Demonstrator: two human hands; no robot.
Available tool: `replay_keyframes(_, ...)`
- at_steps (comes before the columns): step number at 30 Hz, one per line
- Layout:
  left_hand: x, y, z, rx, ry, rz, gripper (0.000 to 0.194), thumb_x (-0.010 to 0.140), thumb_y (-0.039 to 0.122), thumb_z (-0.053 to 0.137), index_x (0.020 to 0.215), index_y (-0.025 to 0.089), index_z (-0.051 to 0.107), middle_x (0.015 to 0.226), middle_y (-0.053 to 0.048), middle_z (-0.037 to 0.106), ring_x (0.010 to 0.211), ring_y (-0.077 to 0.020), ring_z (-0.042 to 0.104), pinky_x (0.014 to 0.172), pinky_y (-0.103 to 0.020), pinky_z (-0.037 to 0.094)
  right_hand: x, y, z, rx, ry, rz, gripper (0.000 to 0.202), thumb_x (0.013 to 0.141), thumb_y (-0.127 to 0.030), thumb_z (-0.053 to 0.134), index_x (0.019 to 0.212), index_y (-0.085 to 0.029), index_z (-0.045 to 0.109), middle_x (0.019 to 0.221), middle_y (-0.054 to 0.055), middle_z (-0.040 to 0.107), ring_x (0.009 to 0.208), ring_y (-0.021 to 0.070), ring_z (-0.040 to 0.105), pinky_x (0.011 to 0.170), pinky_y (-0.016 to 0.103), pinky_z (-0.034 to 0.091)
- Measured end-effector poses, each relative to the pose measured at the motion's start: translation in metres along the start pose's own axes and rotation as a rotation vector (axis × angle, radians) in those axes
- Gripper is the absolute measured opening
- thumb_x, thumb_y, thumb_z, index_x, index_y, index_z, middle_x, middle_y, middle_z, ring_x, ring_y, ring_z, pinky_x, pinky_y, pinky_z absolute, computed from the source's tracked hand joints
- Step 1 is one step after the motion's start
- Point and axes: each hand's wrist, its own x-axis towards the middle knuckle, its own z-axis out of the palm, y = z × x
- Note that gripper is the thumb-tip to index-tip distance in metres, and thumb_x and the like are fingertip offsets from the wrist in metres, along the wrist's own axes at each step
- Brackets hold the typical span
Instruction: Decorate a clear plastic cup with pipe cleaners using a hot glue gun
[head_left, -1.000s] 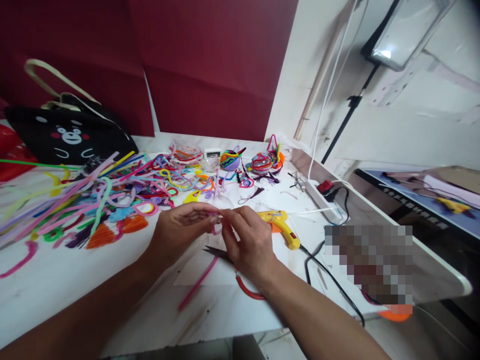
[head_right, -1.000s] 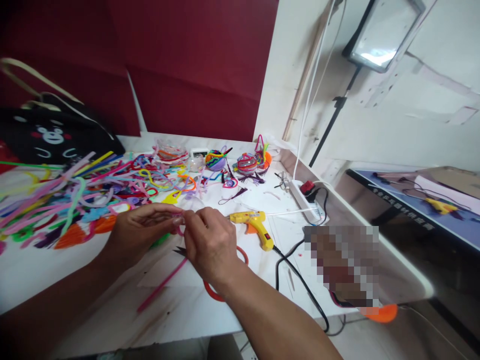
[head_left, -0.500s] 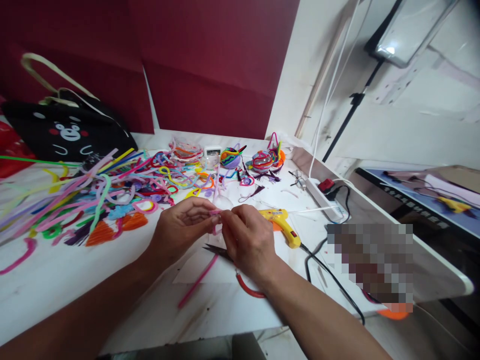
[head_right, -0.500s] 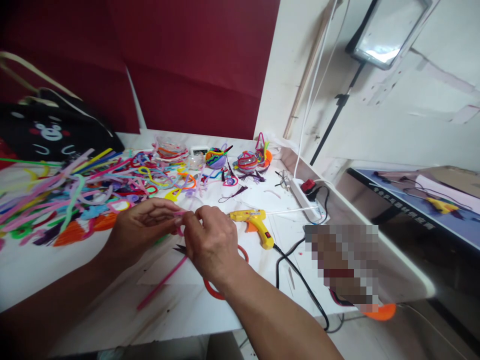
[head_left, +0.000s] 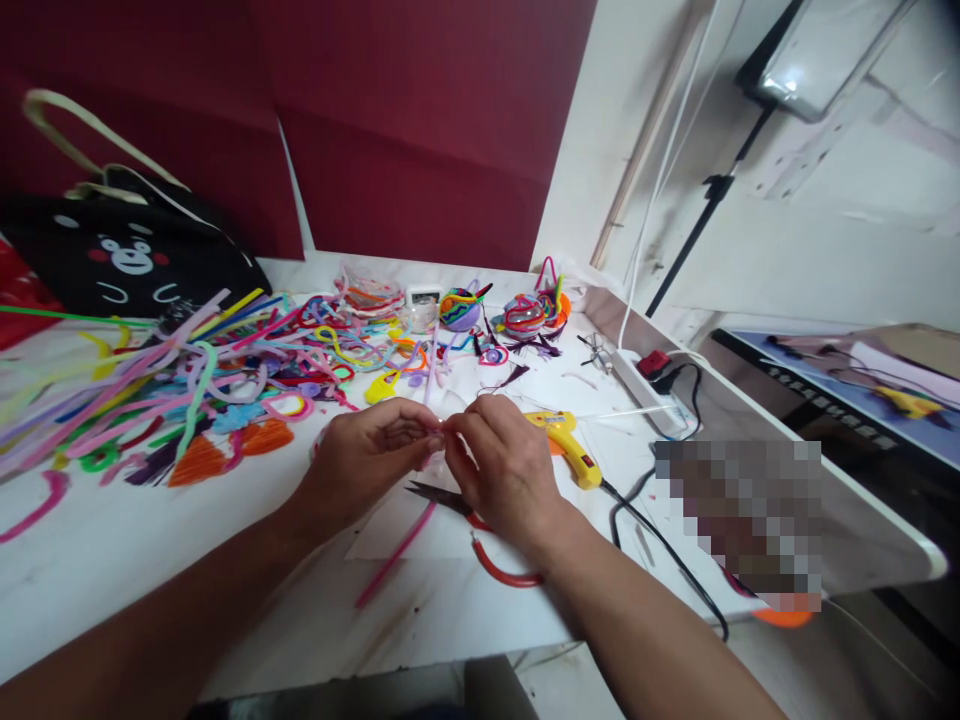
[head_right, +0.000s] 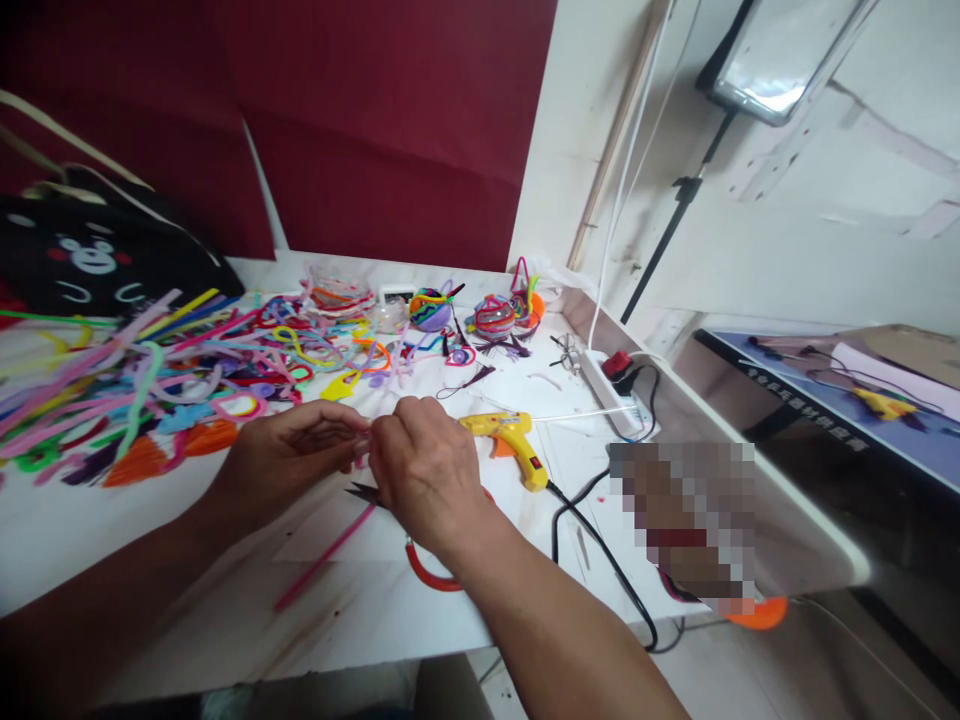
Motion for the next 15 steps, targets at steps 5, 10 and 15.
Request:
replay_keyframes(5, -0.001, -0.0005, -0.0012, 0.09, -0.017, 0.026, 0.011, 0.069, 0.032, 0.075, 0.078, 0.026, 0.071, 0.064, 0.001, 0.07, 0.054, -0.0173, 0.064, 0.052, -0.028, 0.053, 0.0019, 0.0012, -0.0037, -0.015, -0.029, -0.018, 0.024, 0.094, -0.021, 0.046, 0.078, -0.017, 0.063, 0.075, 0.005, 0.058, 0.07, 0.0167, 0.053, 0.059, 0.029, 0.038)
replay_keyframes(10, -0.0011, -0.0021, -0.0001, 0.086, 0.037, 0.028, 0.02, 0.065, 0.031, 0.078, 0.082, 0.026, 0.068, 0.076, 0.0, 0.074, 0.074, -0.0226, 0.071, 0.067, -0.032, 0.056, 0.0022, 0.0003, -0.0041, -0.003, -0.051, 0.006, 0.025, 0.094, -0.022, 0.046, 0.077, -0.017, 0.063, 0.075, 0.005, 0.058, 0.07, 0.0164, 0.054, 0.059, 0.028, 0.039)
replay_keyframes(15, 0.0003, -0.0068, -0.0016, 0.037, -0.01, 0.024, 0.028, 0.067, 0.03, 0.078, 0.09, 0.023, 0.064, 0.079, -0.001, 0.074, 0.077, -0.0206, 0.071, 0.07, -0.03, 0.055, 0.002, -0.0015, -0.0027, 0.038, -0.043, 0.049, 0.022, 0.092, -0.021, 0.048, 0.076, -0.018, 0.062, 0.072, 0.003, 0.056, 0.068, 0.0154, 0.053, 0.059, 0.027, 0.039)
